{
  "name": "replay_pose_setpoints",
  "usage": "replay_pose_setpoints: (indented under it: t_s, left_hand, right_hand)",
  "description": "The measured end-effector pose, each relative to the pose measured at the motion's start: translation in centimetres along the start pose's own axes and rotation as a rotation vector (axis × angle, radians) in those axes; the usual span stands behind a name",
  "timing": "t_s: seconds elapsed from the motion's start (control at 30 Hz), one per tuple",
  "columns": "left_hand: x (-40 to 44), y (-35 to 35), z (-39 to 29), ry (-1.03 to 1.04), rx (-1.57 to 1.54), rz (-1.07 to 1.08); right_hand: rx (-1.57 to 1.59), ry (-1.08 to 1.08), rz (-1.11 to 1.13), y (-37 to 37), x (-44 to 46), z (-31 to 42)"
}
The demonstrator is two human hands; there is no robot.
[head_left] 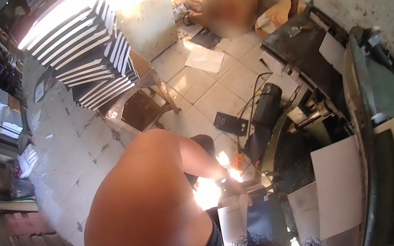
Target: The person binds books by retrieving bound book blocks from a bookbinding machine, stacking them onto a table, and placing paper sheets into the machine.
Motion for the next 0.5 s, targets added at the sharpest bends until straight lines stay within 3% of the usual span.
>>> replay_pose_setpoints:
  t_s: [0.27,0.43,0.5]
  left_hand:
    - [-6.9,0.8,-1.5,0.172,-0.254,-0.161]
    - [-21.6,0.4,-6.5,0.391,-0.375,-0.389]
    - [-28.7,-1.0,-9.2,0.522,-0.221,-0.545]
  right_hand:
    - [-0.107,0.033,0.152,5.3,0.5,2.0]
    - [-0.148,-0.038,0.333,12.6,0.2,8.0]
    - [-0.145,-0.141,0.417,17.2,0.0,12.8]
Point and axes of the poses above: each hand's wrist, its own x-axis towards the middle knuckle, its own y-axis out of the palm, z = x × y, the point moved 5 cm from there along x, towards the middle knuckle, and after that the axes turned 1 degree about z, right-handed, at the moved point
